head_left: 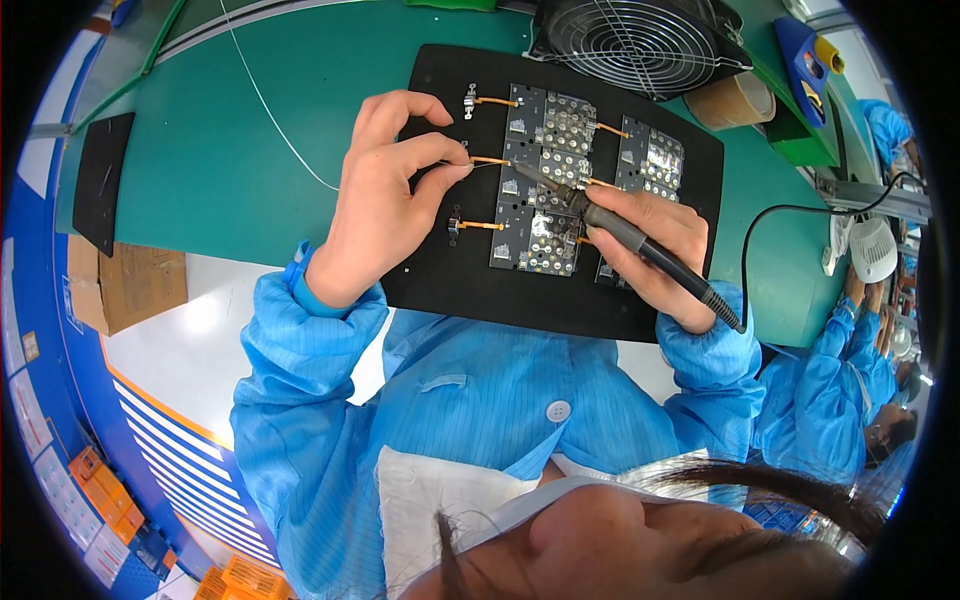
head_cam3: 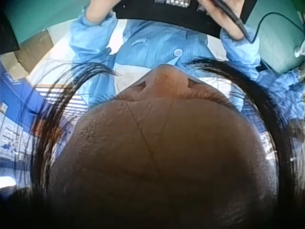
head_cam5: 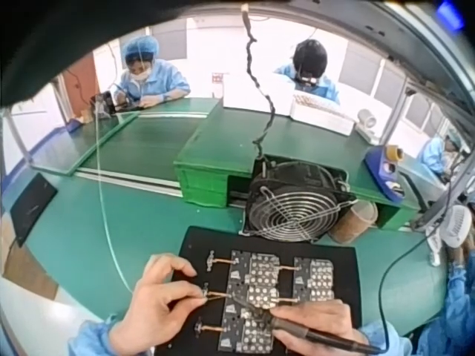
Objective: The person solders electronic components onto a printed circuit board using a soldering iron and solder wire.
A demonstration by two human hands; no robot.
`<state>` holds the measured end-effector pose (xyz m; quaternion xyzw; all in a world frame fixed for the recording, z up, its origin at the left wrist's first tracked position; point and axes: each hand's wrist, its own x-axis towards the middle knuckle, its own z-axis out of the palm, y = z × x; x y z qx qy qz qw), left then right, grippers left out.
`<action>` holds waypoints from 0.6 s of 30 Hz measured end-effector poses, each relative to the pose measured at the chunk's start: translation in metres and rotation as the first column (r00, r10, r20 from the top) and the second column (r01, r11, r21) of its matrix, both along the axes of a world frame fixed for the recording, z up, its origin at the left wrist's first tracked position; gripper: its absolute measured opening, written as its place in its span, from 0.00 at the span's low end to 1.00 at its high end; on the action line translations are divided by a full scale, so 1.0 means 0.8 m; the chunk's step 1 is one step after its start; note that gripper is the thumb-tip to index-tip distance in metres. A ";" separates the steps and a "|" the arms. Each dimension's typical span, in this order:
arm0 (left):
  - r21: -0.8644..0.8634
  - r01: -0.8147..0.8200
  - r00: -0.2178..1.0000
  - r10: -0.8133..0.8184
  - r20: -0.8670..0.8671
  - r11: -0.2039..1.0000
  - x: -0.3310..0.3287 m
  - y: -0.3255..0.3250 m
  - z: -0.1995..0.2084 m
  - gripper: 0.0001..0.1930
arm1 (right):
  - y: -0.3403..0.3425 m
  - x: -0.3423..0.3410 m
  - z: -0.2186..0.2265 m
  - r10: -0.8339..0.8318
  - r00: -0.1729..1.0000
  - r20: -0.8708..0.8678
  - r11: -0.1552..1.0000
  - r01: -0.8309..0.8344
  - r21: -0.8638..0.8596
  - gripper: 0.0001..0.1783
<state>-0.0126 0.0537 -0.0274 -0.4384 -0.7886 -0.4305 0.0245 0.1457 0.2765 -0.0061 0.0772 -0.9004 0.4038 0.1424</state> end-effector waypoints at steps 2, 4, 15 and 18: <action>0.008 0.006 1.000 -0.006 0.002 1.000 0.000 0.001 -0.003 0.07 | 0.001 0.000 0.001 0.004 1.000 0.020 1.000 -0.004 0.007 0.18; 0.016 0.011 1.000 -0.011 0.003 1.000 0.000 0.003 -0.007 0.07 | 0.001 0.000 0.001 0.012 1.000 0.013 1.000 -0.012 0.002 0.19; 0.092 0.031 0.967 -0.053 0.249 0.995 0.001 0.029 -0.035 0.09 | 0.000 -0.001 0.002 -0.004 0.999 0.035 1.000 0.003 0.008 0.19; 0.085 0.023 0.973 -0.042 0.227 0.996 0.000 0.033 -0.041 0.09 | 0.001 0.000 0.002 0.006 1.000 0.031 1.000 -0.006 0.003 0.19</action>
